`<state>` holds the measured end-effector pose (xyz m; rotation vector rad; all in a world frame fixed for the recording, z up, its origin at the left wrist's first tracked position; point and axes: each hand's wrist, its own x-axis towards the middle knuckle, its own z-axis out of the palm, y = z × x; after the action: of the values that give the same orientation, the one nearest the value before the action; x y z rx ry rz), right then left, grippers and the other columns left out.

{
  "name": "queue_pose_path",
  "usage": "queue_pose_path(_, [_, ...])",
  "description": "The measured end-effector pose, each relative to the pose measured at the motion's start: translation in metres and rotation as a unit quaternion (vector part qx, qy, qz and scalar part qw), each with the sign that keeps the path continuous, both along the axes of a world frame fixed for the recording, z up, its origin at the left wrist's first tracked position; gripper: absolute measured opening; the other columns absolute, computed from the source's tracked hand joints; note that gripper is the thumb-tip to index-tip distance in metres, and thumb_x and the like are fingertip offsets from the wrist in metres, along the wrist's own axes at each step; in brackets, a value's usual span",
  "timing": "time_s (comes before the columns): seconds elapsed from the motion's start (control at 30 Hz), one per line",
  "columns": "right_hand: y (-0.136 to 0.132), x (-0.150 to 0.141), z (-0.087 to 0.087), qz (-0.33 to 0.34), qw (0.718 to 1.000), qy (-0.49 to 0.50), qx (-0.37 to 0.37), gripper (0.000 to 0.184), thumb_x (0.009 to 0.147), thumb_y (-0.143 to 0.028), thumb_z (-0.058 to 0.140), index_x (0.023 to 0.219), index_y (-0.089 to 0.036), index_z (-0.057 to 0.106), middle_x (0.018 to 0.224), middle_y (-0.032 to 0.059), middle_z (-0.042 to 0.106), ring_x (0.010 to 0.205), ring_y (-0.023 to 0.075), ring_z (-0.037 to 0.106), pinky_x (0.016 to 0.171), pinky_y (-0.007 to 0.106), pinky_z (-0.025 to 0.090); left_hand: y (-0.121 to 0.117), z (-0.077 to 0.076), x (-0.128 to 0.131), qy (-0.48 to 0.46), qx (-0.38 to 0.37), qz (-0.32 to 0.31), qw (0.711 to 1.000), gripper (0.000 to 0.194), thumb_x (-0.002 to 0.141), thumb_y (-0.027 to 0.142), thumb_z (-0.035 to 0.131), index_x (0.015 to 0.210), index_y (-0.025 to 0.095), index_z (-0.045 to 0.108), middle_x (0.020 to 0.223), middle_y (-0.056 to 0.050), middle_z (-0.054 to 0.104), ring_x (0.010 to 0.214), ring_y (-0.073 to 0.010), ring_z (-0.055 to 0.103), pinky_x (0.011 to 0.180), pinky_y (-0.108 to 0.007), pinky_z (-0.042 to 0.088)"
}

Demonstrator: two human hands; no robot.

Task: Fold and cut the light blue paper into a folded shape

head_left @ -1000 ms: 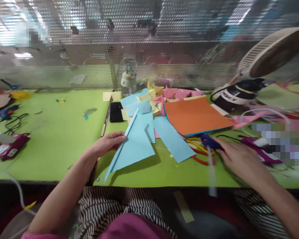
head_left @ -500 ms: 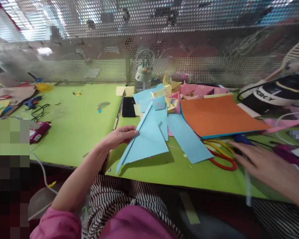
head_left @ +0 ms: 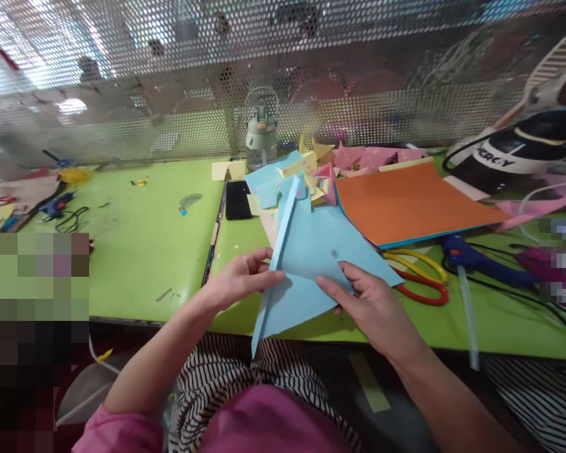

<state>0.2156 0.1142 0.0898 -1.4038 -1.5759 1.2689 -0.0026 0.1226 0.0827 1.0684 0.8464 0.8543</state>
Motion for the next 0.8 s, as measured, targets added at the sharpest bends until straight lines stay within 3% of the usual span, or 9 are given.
queue_pose_path(0.13, [-0.005,0.010,-0.004,0.014,0.999,0.033,-0.024,0.032,0.075,-0.050,0.069,0.090,-0.022,0.066,0.081,0.0012,0.070,0.066,0.0142,0.061,0.052,0.024,0.050,0.001,-0.002,-0.003,0.024,-0.020,0.001,1.000,0.029,0.072,0.030,0.076,0.096,0.017,0.067,0.079,-0.001,0.071,0.066,-0.0103,0.063,0.063,-0.023,0.049])
queue_pose_path(0.2, [-0.005,0.032,-0.004,0.016,1.000,-0.010,-0.008,0.033,0.077,-0.050,0.066,0.093,-0.021,0.065,0.082,0.0035,0.071,0.069,0.0168,0.065,0.058,0.027,0.053,0.005,-0.002,-0.009,0.056,-0.019,0.025,0.998,0.028,0.070,0.031,0.078,0.092,0.017,0.067,0.079,-0.001,0.071,0.064,-0.0100,0.062,0.062,-0.022,0.049])
queue_pose_path(0.27, [0.002,0.063,-0.003,-0.001,0.992,-0.115,0.042,0.032,0.083,-0.049,0.058,0.098,-0.021,0.066,0.088,0.0068,0.073,0.076,0.0214,0.068,0.066,0.033,0.055,0.009,0.000,-0.018,0.092,-0.021,0.046,0.994,0.031,0.071,0.035,0.077,0.095,0.018,0.067,0.077,-0.001,0.071,0.063,-0.0104,0.062,0.062,-0.023,0.049])
queue_pose_path(0.3, [0.007,0.081,-0.002,-0.022,0.977,-0.193,0.086,0.032,0.086,-0.047,0.053,0.101,-0.021,0.066,0.094,0.0087,0.073,0.080,0.0236,0.069,0.072,0.037,0.055,0.012,0.001,-0.022,0.103,-0.024,0.055,0.993,0.033,0.071,0.037,0.078,0.096,0.018,0.067,0.078,-0.001,0.071,0.065,-0.0114,0.063,0.063,-0.024,0.051])
queue_pose_path(0.37, [0.021,0.116,-0.003,-0.043,0.906,-0.386,0.167,0.038,0.087,-0.037,0.046,0.115,-0.019,0.063,0.108,0.0137,0.071,0.093,0.0308,0.068,0.081,0.045,0.053,0.017,0.002,-0.028,0.106,-0.034,0.065,0.992,0.037,0.069,0.039,0.079,0.099,0.020,0.066,0.080,-0.001,0.072,0.068,-0.0134,0.065,0.066,-0.026,0.053])
queue_pose_path(0.47, [0.040,0.148,-0.011,0.041,0.820,-0.538,0.188,0.049,0.084,-0.027,0.042,0.129,-0.013,0.054,0.113,0.0174,0.070,0.098,0.0332,0.068,0.078,0.045,0.054,0.021,0.001,-0.030,0.109,-0.048,0.070,0.990,0.037,0.069,0.043,0.079,0.096,0.021,0.066,0.082,0.000,0.072,0.068,-0.0131,0.065,0.064,-0.025,0.053])
queue_pose_path(0.63, [0.055,0.146,-0.017,0.074,0.798,-0.565,0.198,0.044,0.079,-0.020,0.039,0.119,-0.013,0.057,0.107,0.0161,0.070,0.096,0.0304,0.068,0.082,0.042,0.053,0.027,-0.003,-0.025,0.093,-0.060,0.077,0.991,0.039,0.067,0.043,0.081,0.096,0.021,0.066,0.080,0.000,0.071,0.065,-0.0111,0.063,0.060,-0.023,0.051])
queue_pose_path(0.8, [0.057,0.159,0.015,0.073,0.791,-0.576,0.193,0.044,0.068,-0.028,0.046,0.105,-0.010,0.062,0.109,0.0230,0.068,0.101,0.0372,0.065,0.087,0.048,0.050,0.030,-0.003,-0.026,0.073,-0.057,0.091,0.992,0.037,0.066,0.041,0.082,0.093,0.020,0.067,0.080,0.000,0.071,0.063,-0.0100,0.062,0.059,-0.022,0.050])
